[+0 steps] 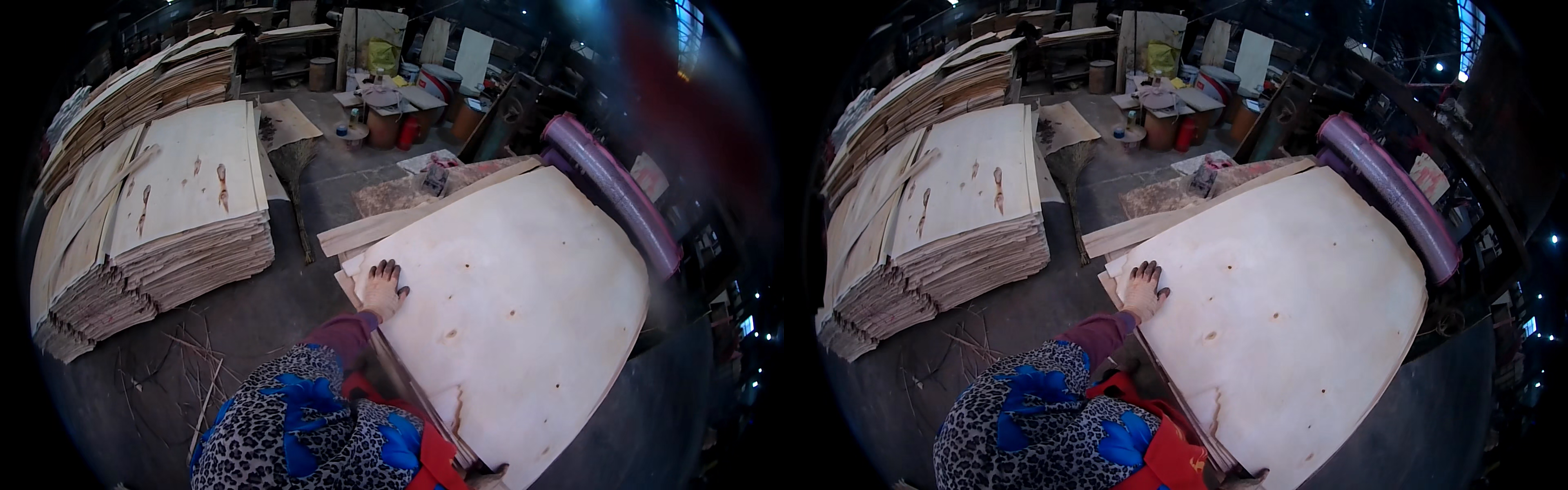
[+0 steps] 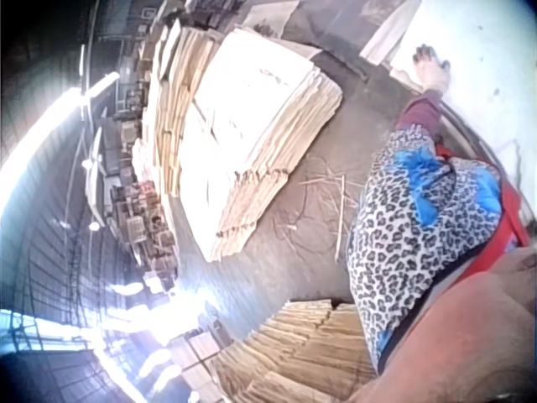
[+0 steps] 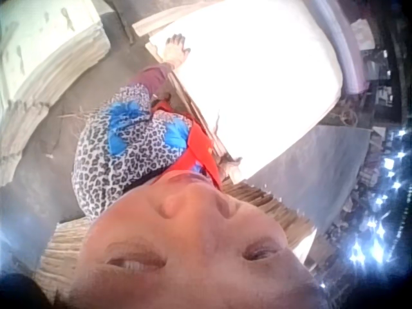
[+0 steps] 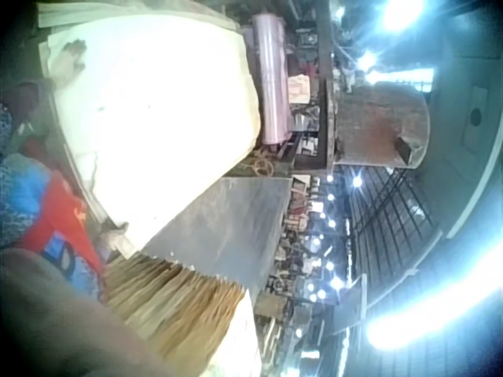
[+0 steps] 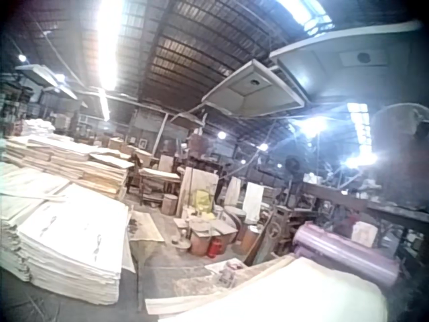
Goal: The person picks up thin wood veneer sheets from a stack and feeds them individually into a roller gluing machine.
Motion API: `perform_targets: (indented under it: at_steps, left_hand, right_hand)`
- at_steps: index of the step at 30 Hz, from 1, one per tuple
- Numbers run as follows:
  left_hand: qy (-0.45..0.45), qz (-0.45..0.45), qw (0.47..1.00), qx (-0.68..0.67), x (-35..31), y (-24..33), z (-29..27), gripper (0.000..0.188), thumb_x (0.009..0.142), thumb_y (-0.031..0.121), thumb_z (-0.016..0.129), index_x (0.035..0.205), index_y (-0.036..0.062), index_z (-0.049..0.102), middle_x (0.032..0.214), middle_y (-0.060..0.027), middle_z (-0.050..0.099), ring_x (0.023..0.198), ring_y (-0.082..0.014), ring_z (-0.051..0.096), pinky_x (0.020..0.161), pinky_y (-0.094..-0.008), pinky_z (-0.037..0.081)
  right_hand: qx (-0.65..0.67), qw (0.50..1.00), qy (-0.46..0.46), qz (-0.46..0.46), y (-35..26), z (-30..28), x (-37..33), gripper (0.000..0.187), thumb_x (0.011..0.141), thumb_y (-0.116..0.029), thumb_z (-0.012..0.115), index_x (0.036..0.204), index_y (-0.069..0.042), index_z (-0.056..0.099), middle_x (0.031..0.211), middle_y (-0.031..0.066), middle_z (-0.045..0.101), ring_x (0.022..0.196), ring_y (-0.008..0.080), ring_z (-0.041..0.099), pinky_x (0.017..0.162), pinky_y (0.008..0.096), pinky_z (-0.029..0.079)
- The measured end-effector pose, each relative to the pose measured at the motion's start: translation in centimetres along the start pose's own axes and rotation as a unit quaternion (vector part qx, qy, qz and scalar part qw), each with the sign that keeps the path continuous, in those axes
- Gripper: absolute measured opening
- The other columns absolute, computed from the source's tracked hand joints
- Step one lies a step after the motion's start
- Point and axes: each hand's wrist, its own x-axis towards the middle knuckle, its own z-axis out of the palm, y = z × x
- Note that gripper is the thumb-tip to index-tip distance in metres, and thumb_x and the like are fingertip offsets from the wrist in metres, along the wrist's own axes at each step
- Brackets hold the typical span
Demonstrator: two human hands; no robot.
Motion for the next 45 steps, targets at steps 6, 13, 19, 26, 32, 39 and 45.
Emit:
perform_targets:
  at_steps: [6, 13, 19, 26, 32, 39, 45]
  left_hand:
    - [0.060, 0.006, 0.998, 0.011, 0.0, -2.5, 2.8, 0.063, 0.075, 0.036, 0.054, 0.124, 0.0003, 0.036, 0.133, -0.0143, 0.030, 0.125, -0.0287, 0.023, 0.103, -0.0414, 0.014]
    - [0.087, 0.039, 0.995, -0.017, 0.3, -0.8, 2.1, 0.063, 0.070, 0.027, 0.058, 0.121, 0.0003, 0.035, 0.130, -0.0159, 0.032, 0.122, -0.0313, 0.026, 0.101, -0.0439, 0.017]
    - [0.076, 0.040, 0.996, 0.009, 0.1, -1.1, 2.3, 0.061, 0.072, 0.030, 0.056, 0.122, 0.0013, 0.035, 0.131, -0.0150, 0.032, 0.123, -0.0299, 0.025, 0.101, -0.0437, 0.017]
    - [0.080, 0.044, 0.996, 0.007, 0.0, -0.8, 2.0, 0.059, 0.073, 0.031, 0.055, 0.121, 0.0018, 0.037, 0.130, -0.0150, 0.032, 0.122, -0.0292, 0.026, 0.101, -0.0433, 0.018]
    - [0.081, 0.041, 0.996, 0.011, 0.1, -0.9, 2.1, 0.058, 0.073, 0.031, 0.055, 0.120, 0.0020, 0.037, 0.130, -0.0142, 0.032, 0.122, -0.0284, 0.026, 0.101, -0.0430, 0.018]
    - [0.077, 0.044, 0.996, 0.018, 0.2, -0.4, 2.1, 0.058, 0.073, 0.031, 0.054, 0.120, 0.0021, 0.037, 0.130, -0.0131, 0.033, 0.122, -0.0277, 0.027, 0.101, -0.0430, 0.019]
    - [0.081, 0.037, 0.996, 0.021, 0.1, -1.0, 2.1, 0.058, 0.073, 0.031, 0.055, 0.120, 0.0024, 0.037, 0.129, -0.0131, 0.034, 0.122, -0.0284, 0.027, 0.100, -0.0433, 0.019]
  right_hand:
    - [0.193, 0.977, -0.044, 0.082, -0.2, -0.5, -1.0, 0.066, 0.062, 0.000, 0.065, 0.121, 0.000, 0.034, 0.118, 0.0138, 0.045, 0.110, 0.0252, 0.044, 0.094, 0.0340, 0.034]
    - [-0.128, 0.979, 0.047, -0.149, 1.0, 0.3, -1.6, 0.037, 0.079, -0.041, 0.049, 0.105, -0.015, 0.054, 0.104, 0.0008, 0.054, 0.092, 0.0182, 0.051, 0.071, 0.0347, 0.041]
    - [-0.037, 0.997, 0.021, -0.071, 0.4, 0.3, -2.4, 0.054, 0.072, -0.019, 0.060, 0.118, -0.005, 0.036, 0.115, 0.0094, 0.044, 0.106, 0.0220, 0.042, 0.088, 0.0341, 0.034]
    - [0.070, 0.996, 0.046, -0.011, 0.7, -0.1, -0.9, 0.036, 0.077, -0.040, 0.051, 0.107, -0.019, 0.051, 0.104, -0.0005, 0.052, 0.093, 0.0185, 0.047, 0.069, 0.0358, 0.037]
    - [0.021, 0.997, 0.056, -0.053, 1.5, -0.2, -0.9, 0.039, 0.077, -0.040, 0.052, 0.108, -0.016, 0.050, 0.110, 0.0012, 0.049, 0.099, 0.0205, 0.045, 0.074, 0.0390, 0.037]
    - [-0.108, 0.984, 0.019, -0.141, 4.0, -4.3, 2.8, 0.042, 0.084, -0.035, 0.047, 0.120, -0.017, 0.039, 0.118, 0.0022, 0.043, 0.107, 0.0202, 0.041, 0.082, 0.0413, 0.040]
    - [0.056, 0.996, 0.065, 0.005, 1.4, -0.5, -0.1, 0.041, 0.081, -0.043, 0.047, 0.113, -0.018, 0.047, 0.112, 0.0009, 0.048, 0.103, 0.0200, 0.044, 0.076, 0.0412, 0.038]
